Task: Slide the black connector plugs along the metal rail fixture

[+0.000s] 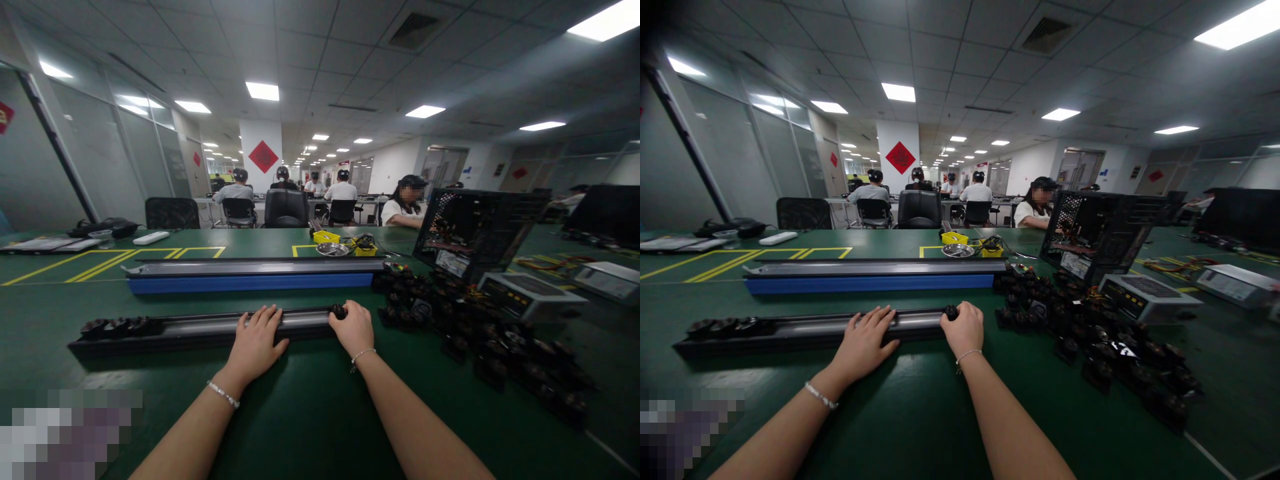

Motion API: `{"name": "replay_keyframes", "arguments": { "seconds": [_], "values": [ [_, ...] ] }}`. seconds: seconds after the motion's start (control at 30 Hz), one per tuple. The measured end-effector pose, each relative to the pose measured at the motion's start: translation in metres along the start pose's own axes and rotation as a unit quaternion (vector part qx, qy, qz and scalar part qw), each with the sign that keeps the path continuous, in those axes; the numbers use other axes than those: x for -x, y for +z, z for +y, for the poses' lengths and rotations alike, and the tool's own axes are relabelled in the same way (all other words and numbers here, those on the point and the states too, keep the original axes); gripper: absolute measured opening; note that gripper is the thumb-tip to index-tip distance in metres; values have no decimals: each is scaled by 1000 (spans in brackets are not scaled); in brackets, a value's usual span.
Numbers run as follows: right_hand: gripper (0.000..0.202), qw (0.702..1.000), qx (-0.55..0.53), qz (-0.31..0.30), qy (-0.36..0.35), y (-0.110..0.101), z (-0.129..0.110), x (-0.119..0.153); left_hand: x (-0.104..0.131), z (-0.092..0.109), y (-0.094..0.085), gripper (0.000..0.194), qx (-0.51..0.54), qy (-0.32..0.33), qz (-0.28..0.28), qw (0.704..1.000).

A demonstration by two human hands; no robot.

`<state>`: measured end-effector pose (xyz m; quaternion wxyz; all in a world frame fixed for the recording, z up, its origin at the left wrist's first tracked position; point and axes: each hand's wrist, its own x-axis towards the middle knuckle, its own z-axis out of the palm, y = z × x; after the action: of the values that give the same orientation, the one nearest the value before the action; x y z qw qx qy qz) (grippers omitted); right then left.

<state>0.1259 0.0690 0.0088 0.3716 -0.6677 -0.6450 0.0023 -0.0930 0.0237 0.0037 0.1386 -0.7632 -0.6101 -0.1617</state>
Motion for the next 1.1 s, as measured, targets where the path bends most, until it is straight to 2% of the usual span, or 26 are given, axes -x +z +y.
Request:
{"name": "replay_keyframes", "arguments": {
  "seconds": [0.8, 1.0, 1.1],
  "values": [
    [10, 999, -8, 10, 43, -2, 11, -4, -1, 1, -3, 54, 0, -5, -8, 1000],
    [14, 994, -17, -43, 98, -10, 7, -2, 0, 0, -1, 54, 1, 0, -4, 1000],
    [16, 992, -15, -49, 112, -11, 7, -3, 0, 0, 0, 54, 0, 0, -3, 1000]
  ]
}}
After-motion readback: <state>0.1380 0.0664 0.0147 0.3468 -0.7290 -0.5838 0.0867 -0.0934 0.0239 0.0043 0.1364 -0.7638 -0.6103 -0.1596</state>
